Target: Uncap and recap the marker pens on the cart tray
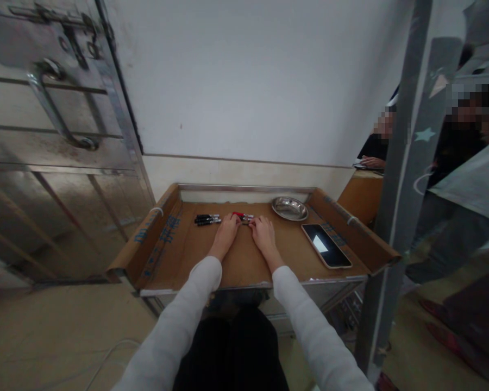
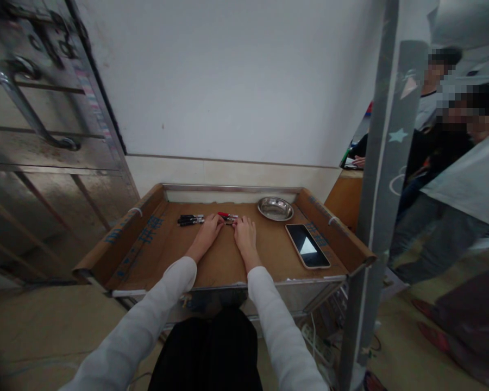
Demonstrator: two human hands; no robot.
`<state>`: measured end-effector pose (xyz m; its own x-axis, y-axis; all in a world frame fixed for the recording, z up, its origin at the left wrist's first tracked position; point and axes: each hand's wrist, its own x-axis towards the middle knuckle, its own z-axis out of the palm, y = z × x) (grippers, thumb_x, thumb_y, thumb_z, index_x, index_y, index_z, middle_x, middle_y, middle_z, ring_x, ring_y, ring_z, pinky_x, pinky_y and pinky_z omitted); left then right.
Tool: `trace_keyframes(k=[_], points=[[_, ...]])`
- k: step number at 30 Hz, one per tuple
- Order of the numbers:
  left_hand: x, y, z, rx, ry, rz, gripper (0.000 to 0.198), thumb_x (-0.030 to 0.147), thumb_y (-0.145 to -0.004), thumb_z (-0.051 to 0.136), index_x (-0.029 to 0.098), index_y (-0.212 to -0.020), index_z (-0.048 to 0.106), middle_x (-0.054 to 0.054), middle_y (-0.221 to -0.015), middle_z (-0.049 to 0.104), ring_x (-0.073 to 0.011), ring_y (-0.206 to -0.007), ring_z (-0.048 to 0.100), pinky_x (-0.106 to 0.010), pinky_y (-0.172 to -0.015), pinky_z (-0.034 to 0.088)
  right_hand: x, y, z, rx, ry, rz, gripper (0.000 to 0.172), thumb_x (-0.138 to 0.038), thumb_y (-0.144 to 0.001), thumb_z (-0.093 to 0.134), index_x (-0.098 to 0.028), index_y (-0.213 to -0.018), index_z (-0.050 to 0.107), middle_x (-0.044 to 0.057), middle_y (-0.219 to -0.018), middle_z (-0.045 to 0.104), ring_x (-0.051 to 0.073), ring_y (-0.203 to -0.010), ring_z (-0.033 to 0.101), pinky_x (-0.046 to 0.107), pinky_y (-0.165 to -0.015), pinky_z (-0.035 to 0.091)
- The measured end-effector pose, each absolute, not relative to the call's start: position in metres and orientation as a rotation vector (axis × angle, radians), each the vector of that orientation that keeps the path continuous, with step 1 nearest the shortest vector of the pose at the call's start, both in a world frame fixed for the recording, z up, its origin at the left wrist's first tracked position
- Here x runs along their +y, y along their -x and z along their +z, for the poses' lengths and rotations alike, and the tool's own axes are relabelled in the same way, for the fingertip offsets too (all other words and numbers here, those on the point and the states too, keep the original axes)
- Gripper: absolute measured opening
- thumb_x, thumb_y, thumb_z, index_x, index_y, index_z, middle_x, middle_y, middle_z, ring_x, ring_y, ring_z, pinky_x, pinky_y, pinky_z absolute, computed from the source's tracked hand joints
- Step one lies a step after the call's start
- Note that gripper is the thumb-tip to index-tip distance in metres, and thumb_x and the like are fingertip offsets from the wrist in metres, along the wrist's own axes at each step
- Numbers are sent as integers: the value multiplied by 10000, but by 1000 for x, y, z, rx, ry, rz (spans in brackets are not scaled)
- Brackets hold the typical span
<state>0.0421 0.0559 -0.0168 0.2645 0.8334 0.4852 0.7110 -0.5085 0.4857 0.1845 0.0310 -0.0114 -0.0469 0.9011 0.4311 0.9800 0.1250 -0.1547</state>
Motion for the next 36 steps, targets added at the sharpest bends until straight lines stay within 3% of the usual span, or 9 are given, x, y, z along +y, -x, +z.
trace_keyframes(k=[24, 27, 32, 36], points=[[64, -40, -26, 1085, -2295, 1151, 105, 62, -801, 495, 164, -823, 504, -41, -833, 592, -160, -801, 582, -311, -778, 483, 32, -186, -14, -2064, 1593, -101, 167, -244, -887, 487, -176, -908, 639, 88, -990, 617, 205, -933, 524, 308, -834, 377], [63, -41, -27, 1097, -2344, 1167, 105, 81, -829, 452, 150, -865, 522, -66, -882, 597, -165, -842, 585, -317, -800, 484, 33, -186, -16, -2059, 1564, -86, 170, -227, -886, 488, -171, -922, 645, 85, -983, 617, 193, -930, 525, 296, -844, 381], [60, -41, -26, 1216, -2522, 1193, 319, 69, -849, 370, 137, -1127, 511, -132, -1213, 532, -193, -1132, 498, -375, -974, 407, 31, -185, -16, -2039, 1602, -115, 164, -212, -879, 495, -184, -906, 654, 81, -978, 614, 194, -938, 526, 288, -832, 377], [53, -41, -22, 1331, -2655, 1017, 318, 147, -876, 402, 157, -1175, 508, -110, -1166, 573, -200, -1096, 508, -384, -969, 393, 25, -190, -15, -1885, 1699, -119, 184, -191, -889, 461, -188, -926, 642, 77, -966, 616, 184, -902, 536, 275, -802, 366]])
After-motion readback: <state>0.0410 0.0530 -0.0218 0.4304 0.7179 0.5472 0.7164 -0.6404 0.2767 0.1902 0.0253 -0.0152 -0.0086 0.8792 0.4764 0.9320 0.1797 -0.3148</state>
